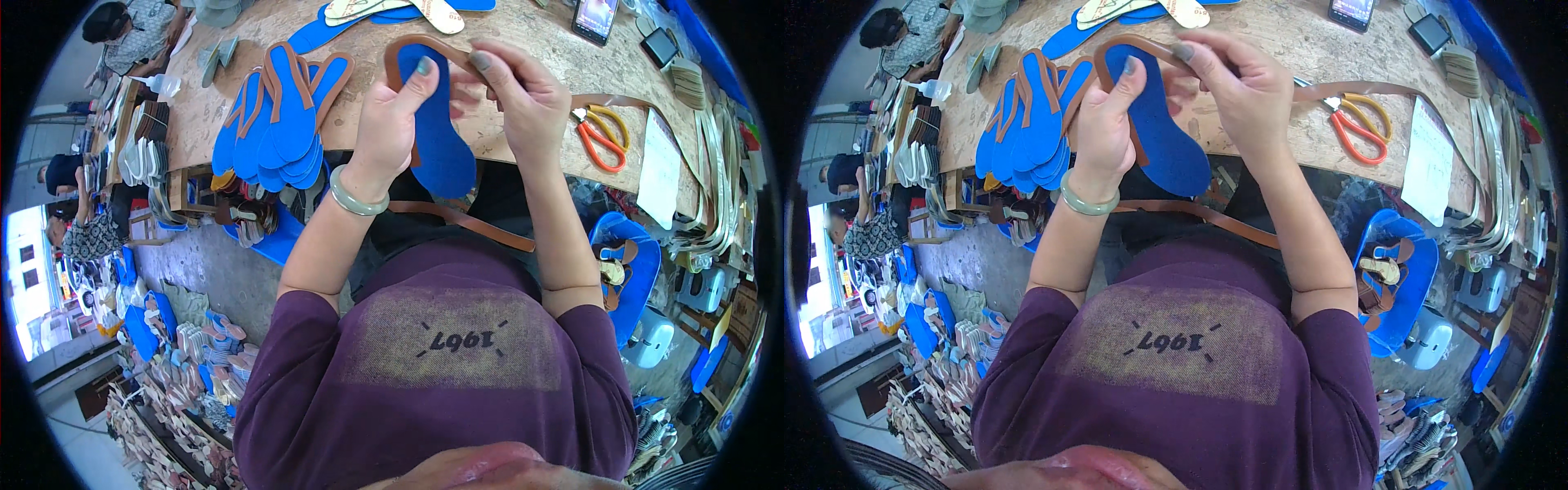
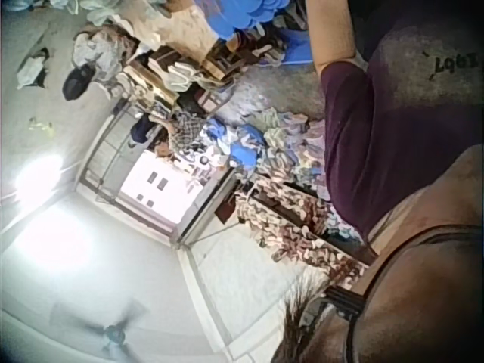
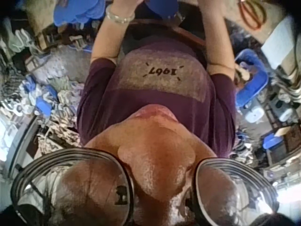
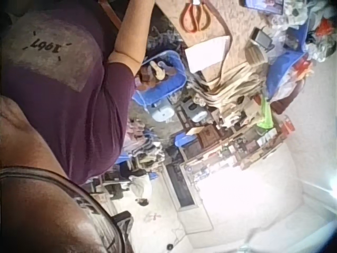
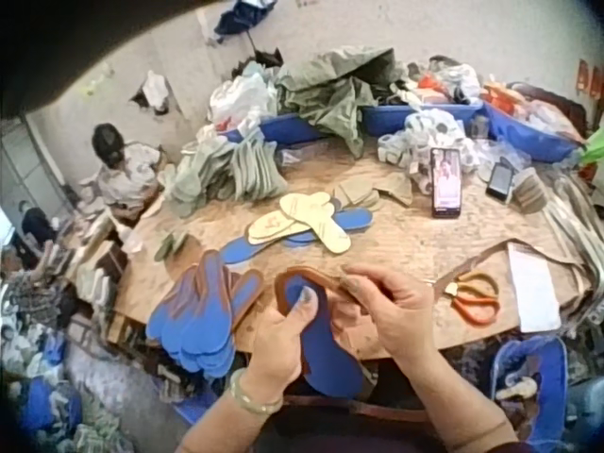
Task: The person assembles blue flip-flops by attaching brown straps to the soles. They use scissors to trim the straps and a handheld tool to press the straps into place. The person handles multiple soles and straps, working at a wooden table in a workshop environment.
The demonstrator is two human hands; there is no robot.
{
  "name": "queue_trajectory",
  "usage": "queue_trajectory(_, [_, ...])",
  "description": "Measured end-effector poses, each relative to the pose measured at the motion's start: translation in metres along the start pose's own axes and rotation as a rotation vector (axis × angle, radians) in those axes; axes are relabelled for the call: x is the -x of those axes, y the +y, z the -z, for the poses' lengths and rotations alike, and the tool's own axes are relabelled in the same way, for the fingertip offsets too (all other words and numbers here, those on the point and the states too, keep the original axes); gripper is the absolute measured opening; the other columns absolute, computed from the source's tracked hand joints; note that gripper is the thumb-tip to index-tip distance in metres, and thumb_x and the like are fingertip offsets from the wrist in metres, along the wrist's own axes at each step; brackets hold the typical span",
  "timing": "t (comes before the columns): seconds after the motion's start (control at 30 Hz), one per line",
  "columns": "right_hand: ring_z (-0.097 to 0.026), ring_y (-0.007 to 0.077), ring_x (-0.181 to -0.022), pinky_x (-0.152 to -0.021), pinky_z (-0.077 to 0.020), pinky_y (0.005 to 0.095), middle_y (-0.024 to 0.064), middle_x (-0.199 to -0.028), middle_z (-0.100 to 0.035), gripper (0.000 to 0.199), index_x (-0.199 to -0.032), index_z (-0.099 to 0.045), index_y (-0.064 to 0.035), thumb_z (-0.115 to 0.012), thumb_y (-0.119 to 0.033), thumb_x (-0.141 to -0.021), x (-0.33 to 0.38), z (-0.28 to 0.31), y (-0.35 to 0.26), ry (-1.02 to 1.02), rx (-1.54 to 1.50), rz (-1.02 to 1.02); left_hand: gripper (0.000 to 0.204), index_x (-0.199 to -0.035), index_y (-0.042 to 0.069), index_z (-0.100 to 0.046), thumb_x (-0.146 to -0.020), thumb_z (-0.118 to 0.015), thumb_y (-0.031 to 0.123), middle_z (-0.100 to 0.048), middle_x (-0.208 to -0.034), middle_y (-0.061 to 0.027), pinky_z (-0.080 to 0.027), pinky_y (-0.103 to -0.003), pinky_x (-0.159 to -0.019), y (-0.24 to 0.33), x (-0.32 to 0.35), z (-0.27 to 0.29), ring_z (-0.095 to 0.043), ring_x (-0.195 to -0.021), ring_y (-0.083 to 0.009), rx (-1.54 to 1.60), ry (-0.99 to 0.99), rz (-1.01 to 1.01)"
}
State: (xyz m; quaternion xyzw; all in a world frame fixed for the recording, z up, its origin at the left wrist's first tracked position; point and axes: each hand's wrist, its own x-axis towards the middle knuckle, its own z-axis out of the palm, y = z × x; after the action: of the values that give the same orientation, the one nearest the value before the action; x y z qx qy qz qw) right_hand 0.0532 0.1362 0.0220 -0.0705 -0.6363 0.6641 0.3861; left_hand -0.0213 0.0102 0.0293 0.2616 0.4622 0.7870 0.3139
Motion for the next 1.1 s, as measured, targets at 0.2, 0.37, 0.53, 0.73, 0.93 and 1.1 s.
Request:
queue_trajectory(0.2, [-0.056,0.0034,-0.064,-0.058,-0.0454,0.0174,0.0004,-0.079,-0.069,0.018,-0.096,-0.073,-0.0047,-0.072,-0.016,-0.083,0.024,-0.008,0.013,-0.039,0.054,-0.219,0.037,-0.113,-0.001,-0.052,-0.099,-0.046,0.032,-0.063,-0.105,-0.0182,-0.054,-0.037,-0.084,-0.006,-0.006,-0.002,-0.064,-0.098,-0.0274,0.08,0.096,-0.171])
queue_trajectory(0.37, [-0.056,0.0036,-0.063,-0.058,-0.0453,0.018,0.0001,-0.076,-0.068,0.02,-0.096,-0.073,-0.0047,-0.072,-0.018,-0.082,0.027,-0.007,0.015,-0.1,0.037,-0.289,0.03,-0.103,0.001,-0.054,-0.098,-0.05,0.03,-0.065,-0.098,-0.0153,-0.055,-0.033,-0.079,-0.004,-0.004,0.005,-0.066,-0.088,-0.0223,0.048,0.086,-0.16])
queue_trajectory(0.53, [-0.061,0.0062,-0.073,-0.066,-0.0493,0.0207,0.0018,-0.082,-0.07,0.021,-0.099,-0.072,-0.0032,-0.071,-0.017,-0.083,0.022,-0.008,0.024,-0.155,0.076,-0.23,0.03,-0.109,-0.002,-0.053,-0.094,-0.058,0.024,-0.063,-0.086,-0.0115,-0.053,-0.038,-0.083,-0.007,-0.005,0.007,-0.064,-0.084,-0.0212,-0.055,0.079,-0.194])
queue_trajectory(0.73, [-0.064,0.0085,-0.081,-0.073,-0.0516,0.0228,0.0046,-0.087,-0.071,0.021,-0.099,-0.072,-0.0038,-0.07,-0.018,-0.084,0.022,-0.002,0.017,-0.192,-0.014,-0.194,0.033,-0.12,0.001,-0.046,-0.093,-0.059,0.014,-0.057,-0.078,-0.0067,-0.052,-0.039,-0.085,-0.005,-0.006,0.007,-0.058,-0.072,-0.0162,-0.079,0.107,-0.227])
queue_trajectory(0.93, [-0.064,0.0089,-0.075,-0.069,-0.052,0.0234,0.0035,-0.084,-0.071,0.022,-0.096,-0.072,-0.0039,-0.072,-0.021,-0.082,0.029,0.014,0.017,-0.261,0.14,-0.272,0.013,-0.092,0.003,-0.056,-0.092,-0.061,0.016,-0.058,-0.076,-0.0053,-0.052,-0.028,-0.067,-0.001,-0.005,0.001,-0.057,-0.067,-0.0135,0.056,0.15,-0.24])
queue_trajectory(1.1, [-0.063,0.0069,-0.072,-0.066,-0.0508,0.0232,0.0035,-0.079,-0.069,0.022,-0.094,-0.072,-0.0049,-0.073,-0.022,-0.081,0.025,0.01,0.016,-0.312,0.195,-0.289,0.023,-0.109,0.001,-0.052,-0.093,-0.06,0.017,-0.059,-0.082,-0.0076,-0.053,-0.031,-0.073,-0.003,-0.005,0.007,-0.058,-0.072,-0.015,0.07,0.047,-0.21])
